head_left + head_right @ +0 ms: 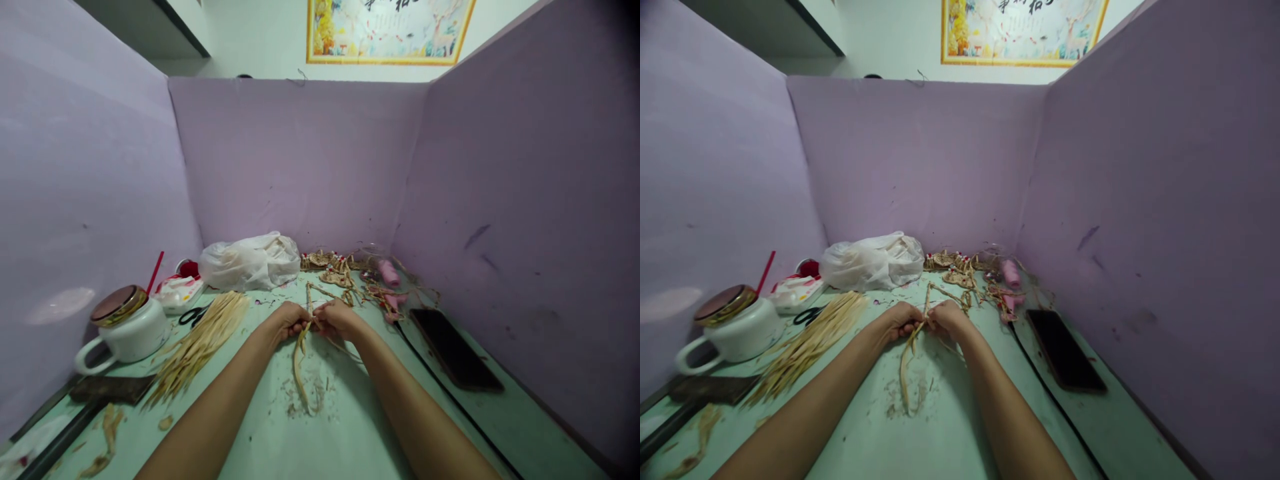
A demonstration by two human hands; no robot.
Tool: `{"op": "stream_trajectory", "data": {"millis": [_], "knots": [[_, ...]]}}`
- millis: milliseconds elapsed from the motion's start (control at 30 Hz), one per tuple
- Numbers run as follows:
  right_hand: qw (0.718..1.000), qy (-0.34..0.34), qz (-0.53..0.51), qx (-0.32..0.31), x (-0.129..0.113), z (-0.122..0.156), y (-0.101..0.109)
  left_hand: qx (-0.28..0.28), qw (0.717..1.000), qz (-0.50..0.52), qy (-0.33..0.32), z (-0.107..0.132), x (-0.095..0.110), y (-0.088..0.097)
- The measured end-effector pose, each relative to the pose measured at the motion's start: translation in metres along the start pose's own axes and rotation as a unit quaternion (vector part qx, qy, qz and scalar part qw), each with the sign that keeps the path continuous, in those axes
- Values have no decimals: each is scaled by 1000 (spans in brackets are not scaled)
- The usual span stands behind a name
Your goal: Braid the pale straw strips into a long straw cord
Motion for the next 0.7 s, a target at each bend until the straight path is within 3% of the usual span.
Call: {"op": "stream_trajectory", "data": {"millis": [133, 400, 533, 700], "knots": [[999, 7, 43, -6, 8, -8, -10, 2, 1000, -26, -2, 8, 5, -1], [999, 8, 9, 36, 16, -17, -3, 41, 970, -236, -48, 22, 32, 11], [1000, -1, -19, 24, 18, -16, -9, 93, 936, -335, -61, 31, 44, 11], [998, -11, -56, 13, 24, -20, -14, 186, 879, -422, -123, 50, 58, -8]]}}
Point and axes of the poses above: each hand's wrist, its own z-axis away from the middle knuckle, its own y-axis out of the back of the hand, x = y × z, the point moved 10 cm from there along -z, towards the middle knuckle, and after that the axes turned 5 degrees about z, right-handed, at the moved point
